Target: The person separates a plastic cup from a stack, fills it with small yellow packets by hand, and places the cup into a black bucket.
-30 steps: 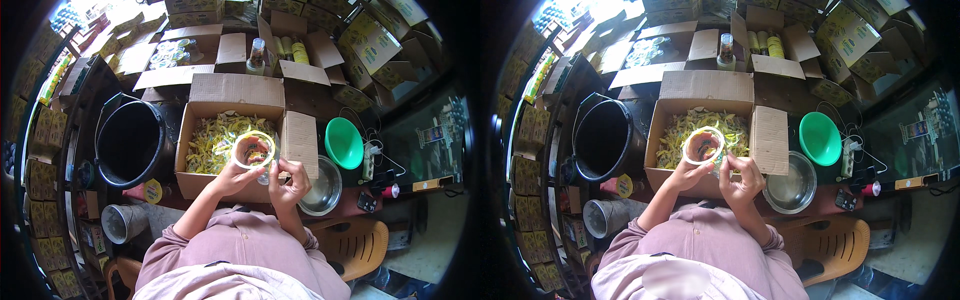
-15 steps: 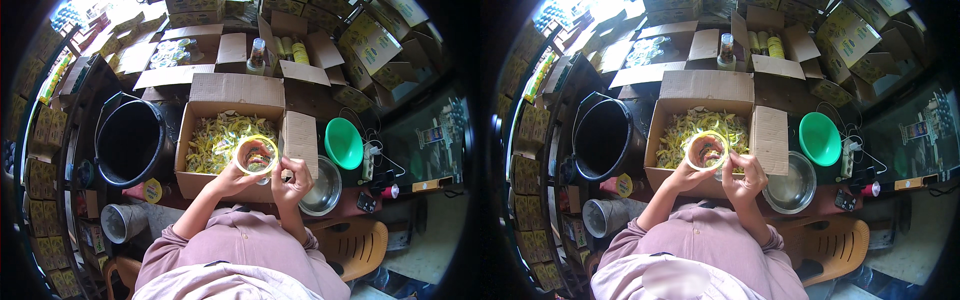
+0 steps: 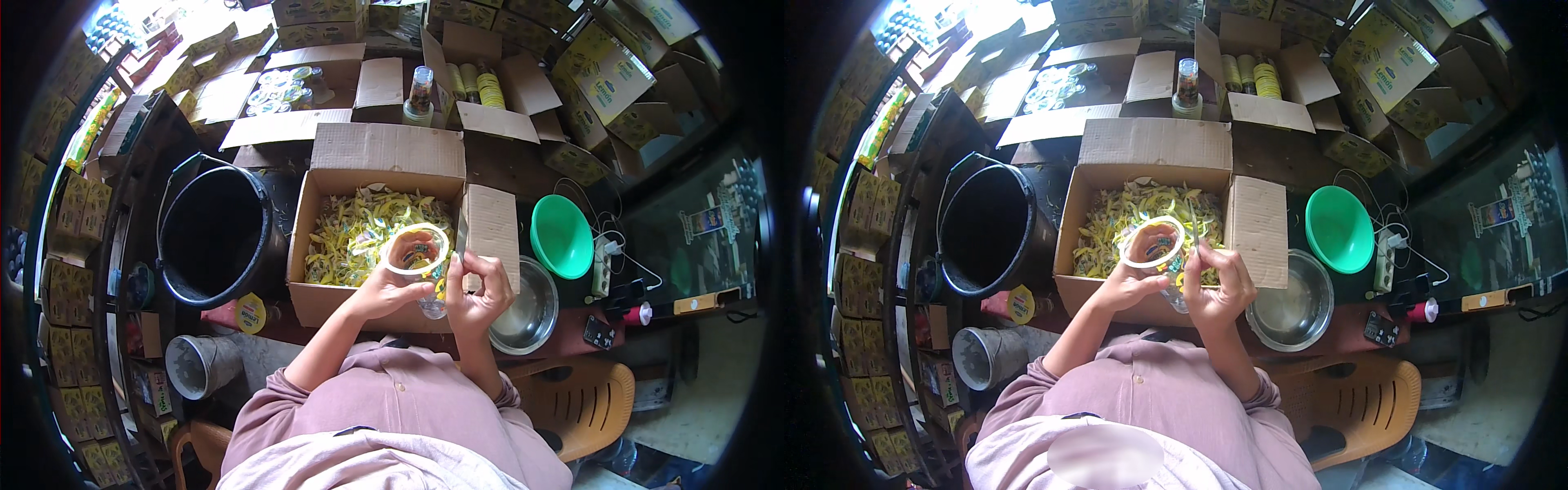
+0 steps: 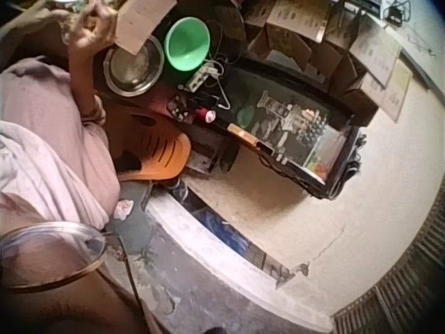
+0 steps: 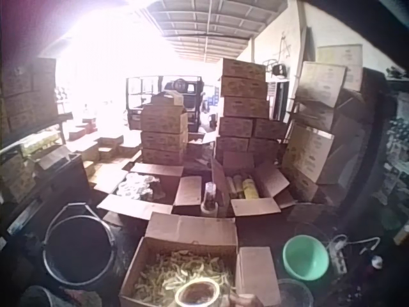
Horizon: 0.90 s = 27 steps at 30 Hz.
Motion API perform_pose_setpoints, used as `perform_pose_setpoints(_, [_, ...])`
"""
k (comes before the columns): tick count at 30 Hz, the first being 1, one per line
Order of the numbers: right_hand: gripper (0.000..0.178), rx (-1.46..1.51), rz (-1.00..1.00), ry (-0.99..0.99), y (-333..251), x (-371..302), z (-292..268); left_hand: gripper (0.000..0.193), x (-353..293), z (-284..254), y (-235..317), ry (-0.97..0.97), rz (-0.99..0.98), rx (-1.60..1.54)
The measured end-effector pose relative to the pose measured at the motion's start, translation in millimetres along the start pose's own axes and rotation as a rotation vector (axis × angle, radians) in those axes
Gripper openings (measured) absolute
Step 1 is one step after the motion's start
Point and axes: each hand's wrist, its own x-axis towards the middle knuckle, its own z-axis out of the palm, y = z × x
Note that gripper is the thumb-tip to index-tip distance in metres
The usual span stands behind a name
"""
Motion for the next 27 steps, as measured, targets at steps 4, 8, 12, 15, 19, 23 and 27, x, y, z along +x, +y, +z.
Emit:
perform_pose_setpoints(4, [0.014,-0.022,-0.062,0.022,0,-6,1,0.057,-1,-5,-7,0.036,-0.098,0.022])
perform_pose_setpoints(8, [0.015,-0.035,-0.109,0.014,1,-9,3,0.054,-1,1,-1,0.066,-0.136,-0.093])
perform_pose_setpoints(12, [0.016,-0.066,-0.095,0.016,1,-7,4,0.053,0,-2,-6,-0.002,0.041,0.190])
perform_pose_setpoints(15, [0.017,-0.086,-0.094,0.013,-1,-3,4,0.054,-1,-1,0,-0.027,0.007,0.206])
perform_pose_setpoints(19, [0.015,-0.062,-0.082,-0.003,4,2,4,0.054,-2,-1,-5,-0.059,-0.021,0.039])
perform_pose_setpoints(23, [0.014,0.007,0.019,-0.012,3,2,2,0.056,1,0,-1,-0.055,-0.002,0.018])
perform_pose_setpoints(27, [0.014,-0.003,0.007,0.037,2,-5,1,0.057,2,0,-3,0.015,-0.049,-0.030])
